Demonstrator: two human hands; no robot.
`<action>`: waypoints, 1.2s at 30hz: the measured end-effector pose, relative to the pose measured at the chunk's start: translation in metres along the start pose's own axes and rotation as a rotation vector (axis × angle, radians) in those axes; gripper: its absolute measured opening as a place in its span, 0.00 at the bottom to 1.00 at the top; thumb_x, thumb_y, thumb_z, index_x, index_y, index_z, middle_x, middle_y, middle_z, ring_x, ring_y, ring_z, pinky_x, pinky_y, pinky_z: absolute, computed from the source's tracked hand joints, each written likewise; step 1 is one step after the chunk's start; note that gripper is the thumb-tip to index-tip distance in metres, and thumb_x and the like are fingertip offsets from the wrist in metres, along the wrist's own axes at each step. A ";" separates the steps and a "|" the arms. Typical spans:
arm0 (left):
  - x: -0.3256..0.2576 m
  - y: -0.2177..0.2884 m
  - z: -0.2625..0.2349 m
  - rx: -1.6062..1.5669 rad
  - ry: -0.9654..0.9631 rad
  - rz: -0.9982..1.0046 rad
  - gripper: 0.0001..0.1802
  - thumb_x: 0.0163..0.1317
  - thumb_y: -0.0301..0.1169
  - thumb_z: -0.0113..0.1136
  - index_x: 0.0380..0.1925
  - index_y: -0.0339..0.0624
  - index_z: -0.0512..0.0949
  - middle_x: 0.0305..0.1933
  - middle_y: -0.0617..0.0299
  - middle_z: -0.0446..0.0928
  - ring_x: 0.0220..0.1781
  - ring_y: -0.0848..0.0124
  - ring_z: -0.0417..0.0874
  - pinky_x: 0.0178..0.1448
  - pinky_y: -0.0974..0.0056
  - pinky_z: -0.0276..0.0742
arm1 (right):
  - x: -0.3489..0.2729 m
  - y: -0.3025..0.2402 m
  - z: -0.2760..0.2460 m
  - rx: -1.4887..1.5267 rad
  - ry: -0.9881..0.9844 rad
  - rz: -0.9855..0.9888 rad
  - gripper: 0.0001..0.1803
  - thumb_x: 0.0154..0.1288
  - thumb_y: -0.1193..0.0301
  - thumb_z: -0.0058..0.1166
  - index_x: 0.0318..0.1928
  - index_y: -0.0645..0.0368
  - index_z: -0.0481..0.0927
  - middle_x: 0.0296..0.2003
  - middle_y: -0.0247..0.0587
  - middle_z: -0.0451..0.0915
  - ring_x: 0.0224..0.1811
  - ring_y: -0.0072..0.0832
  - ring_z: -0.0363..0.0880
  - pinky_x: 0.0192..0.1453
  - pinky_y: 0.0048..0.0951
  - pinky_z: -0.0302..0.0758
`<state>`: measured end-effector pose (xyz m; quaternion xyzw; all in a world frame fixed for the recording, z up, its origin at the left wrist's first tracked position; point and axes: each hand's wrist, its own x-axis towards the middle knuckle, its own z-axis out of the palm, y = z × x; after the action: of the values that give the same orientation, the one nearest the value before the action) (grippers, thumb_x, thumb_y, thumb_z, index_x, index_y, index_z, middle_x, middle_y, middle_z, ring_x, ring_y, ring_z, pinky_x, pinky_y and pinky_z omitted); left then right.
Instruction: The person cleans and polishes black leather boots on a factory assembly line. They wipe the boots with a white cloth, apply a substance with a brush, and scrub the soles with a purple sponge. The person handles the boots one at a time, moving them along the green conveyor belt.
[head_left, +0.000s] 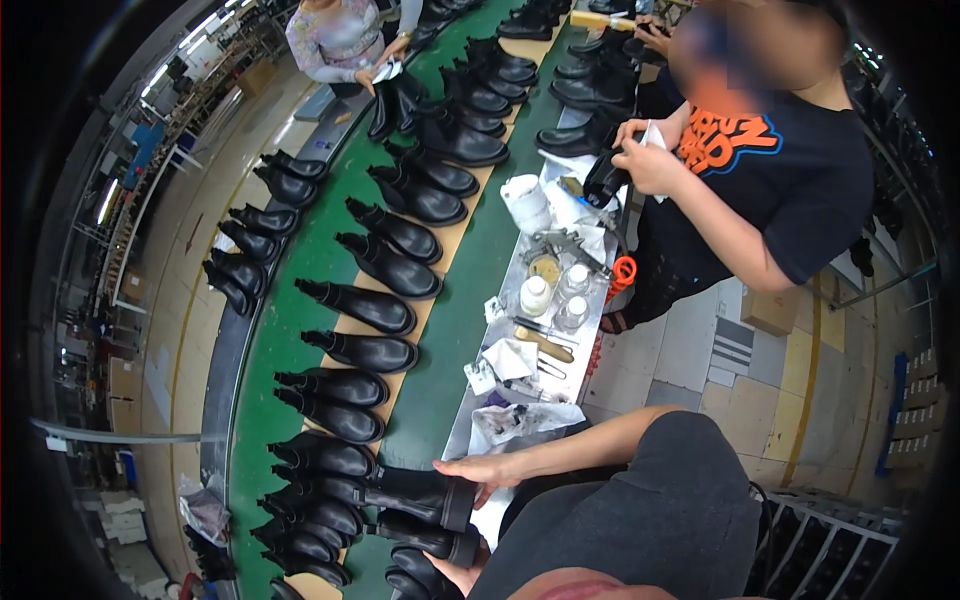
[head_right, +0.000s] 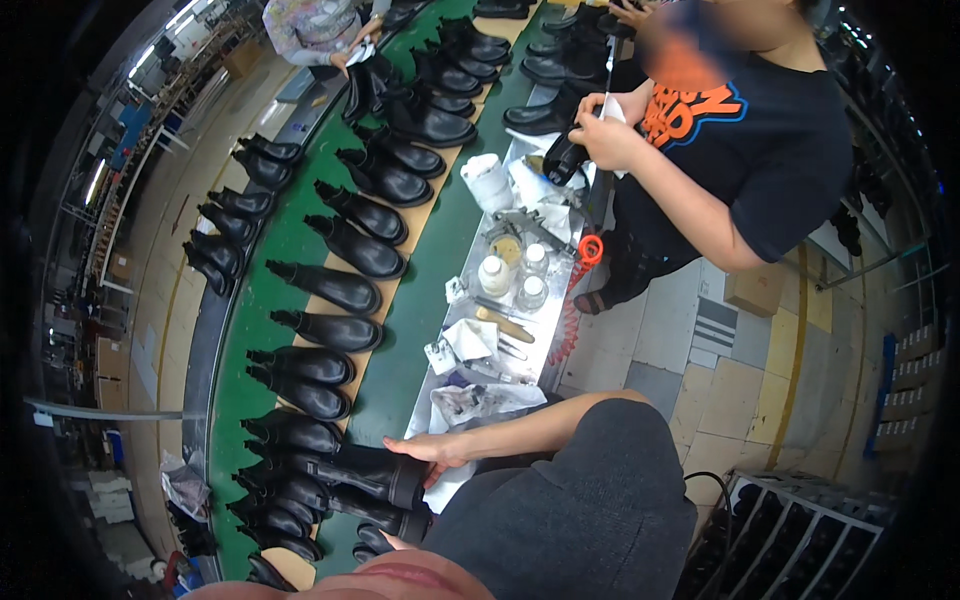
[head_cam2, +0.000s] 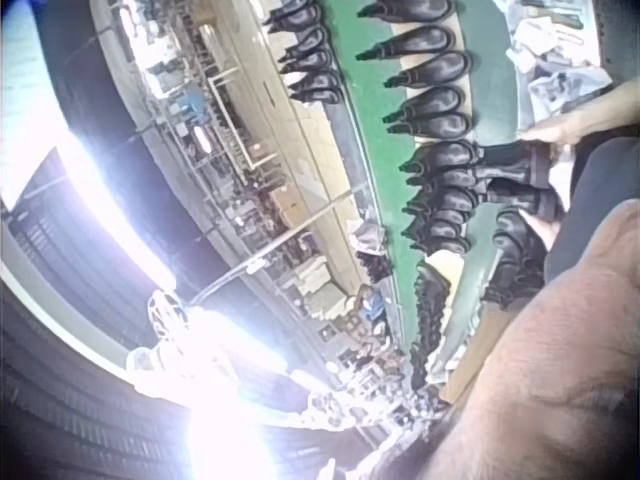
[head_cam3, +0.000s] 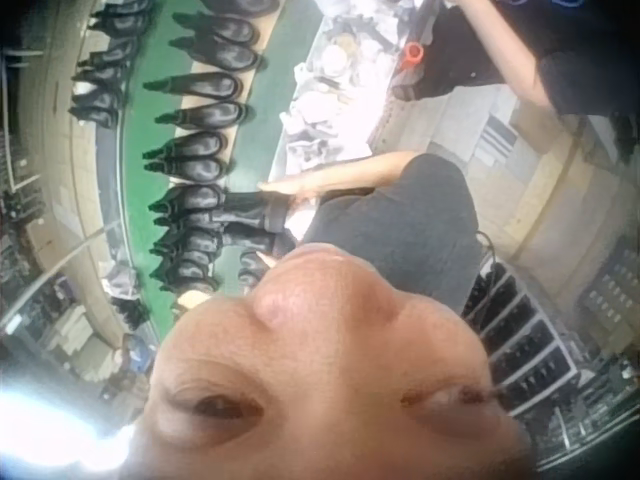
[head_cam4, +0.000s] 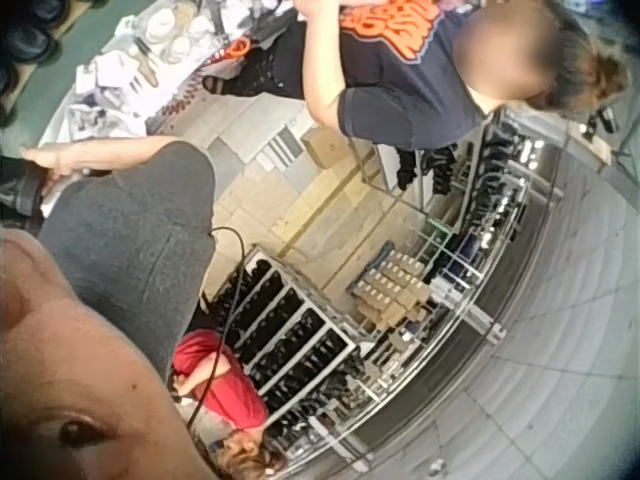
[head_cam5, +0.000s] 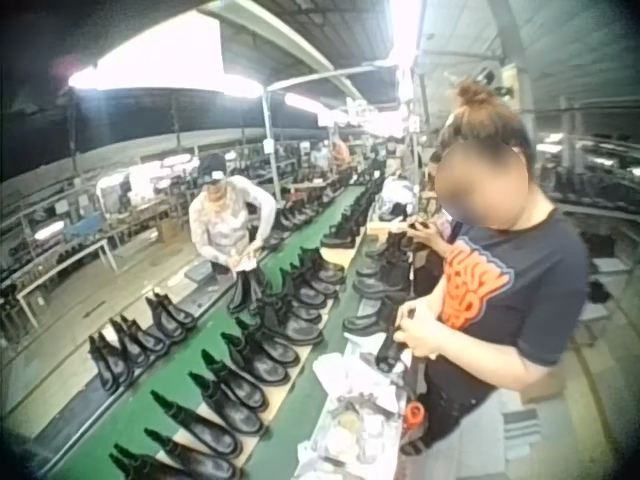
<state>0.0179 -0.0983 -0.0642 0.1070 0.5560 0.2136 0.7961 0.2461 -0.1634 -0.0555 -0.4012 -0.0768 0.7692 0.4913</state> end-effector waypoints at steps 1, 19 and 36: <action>-0.004 0.000 0.001 -0.007 0.018 0.015 0.37 0.49 0.68 0.53 0.48 0.51 0.75 0.43 0.64 0.78 0.46 0.64 0.77 0.52 0.54 0.73 | 0.005 0.001 -0.002 0.000 -0.064 0.020 0.44 0.62 0.30 0.31 0.61 0.54 0.70 0.49 0.42 0.78 0.48 0.35 0.79 0.48 0.39 0.79; -0.006 0.006 0.019 -0.012 0.000 0.071 0.30 0.53 0.53 0.61 0.51 0.48 0.74 0.50 0.62 0.78 0.53 0.65 0.78 0.59 0.53 0.75 | 0.000 -0.021 0.003 -0.043 -0.174 0.026 0.62 0.56 0.25 0.29 0.71 0.58 0.21 0.73 0.50 0.30 0.61 0.53 0.69 0.47 0.48 0.81; -0.003 0.009 0.009 -0.040 -0.011 0.044 0.30 0.54 0.55 0.59 0.52 0.49 0.74 0.50 0.62 0.78 0.53 0.65 0.78 0.57 0.54 0.76 | 0.004 -0.018 0.015 -0.224 -0.078 -0.018 0.65 0.54 0.24 0.28 0.70 0.63 0.23 0.68 0.61 0.53 0.50 0.44 0.80 0.41 0.38 0.84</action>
<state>0.0239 -0.0906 -0.0549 0.1042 0.5448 0.2416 0.7962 0.2475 -0.1466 -0.0385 -0.4226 -0.1850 0.7663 0.4471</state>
